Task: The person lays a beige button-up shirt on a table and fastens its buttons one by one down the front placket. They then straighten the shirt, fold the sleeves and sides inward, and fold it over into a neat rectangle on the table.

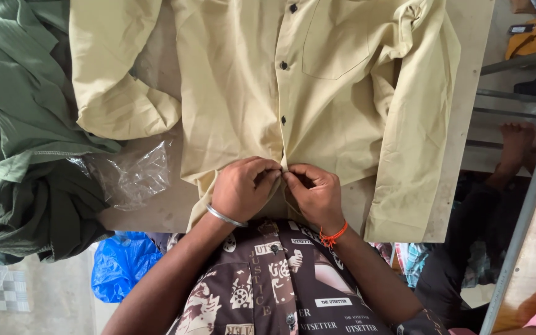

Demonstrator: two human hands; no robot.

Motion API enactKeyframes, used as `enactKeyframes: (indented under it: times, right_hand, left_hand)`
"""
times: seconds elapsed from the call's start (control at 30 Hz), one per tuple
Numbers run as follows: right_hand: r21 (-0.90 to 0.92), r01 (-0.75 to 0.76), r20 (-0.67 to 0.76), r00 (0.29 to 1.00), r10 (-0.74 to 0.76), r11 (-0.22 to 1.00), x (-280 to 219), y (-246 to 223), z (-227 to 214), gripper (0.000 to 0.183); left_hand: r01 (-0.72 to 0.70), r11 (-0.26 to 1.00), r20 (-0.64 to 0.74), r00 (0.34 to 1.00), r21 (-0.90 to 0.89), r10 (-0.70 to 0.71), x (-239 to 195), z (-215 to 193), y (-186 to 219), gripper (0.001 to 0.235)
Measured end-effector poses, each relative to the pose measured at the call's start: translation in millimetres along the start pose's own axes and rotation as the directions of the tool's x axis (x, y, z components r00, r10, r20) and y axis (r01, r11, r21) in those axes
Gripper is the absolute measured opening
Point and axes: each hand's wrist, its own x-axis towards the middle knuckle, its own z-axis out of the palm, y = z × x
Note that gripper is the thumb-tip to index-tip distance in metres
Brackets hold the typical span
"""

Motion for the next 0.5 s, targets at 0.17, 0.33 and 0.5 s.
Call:
enactKeyframes:
  times: [0.17,0.33,0.5]
  right_hand:
    - [0.003,0.001,0.013,1.000,-0.001,1.000,1,2,1,0.011]
    - [-0.128,0.202,0.027,0.979,-0.200,0.971,0,-12,-1,0.012]
    - [-0.224,0.344,0.047,0.939,-0.342,0.912,-1,-27,-4,0.015]
  left_hand:
    - [0.022,0.997,0.074,0.997,-0.071,-0.017,0,0,-5,0.012]
    - [0.028,1.000,0.011,1.000,-0.011,-0.028,-2,2,0,0.011]
    - [0.011,0.998,-0.033,0.999,0.066,-0.009,-3,2,1,0.011]
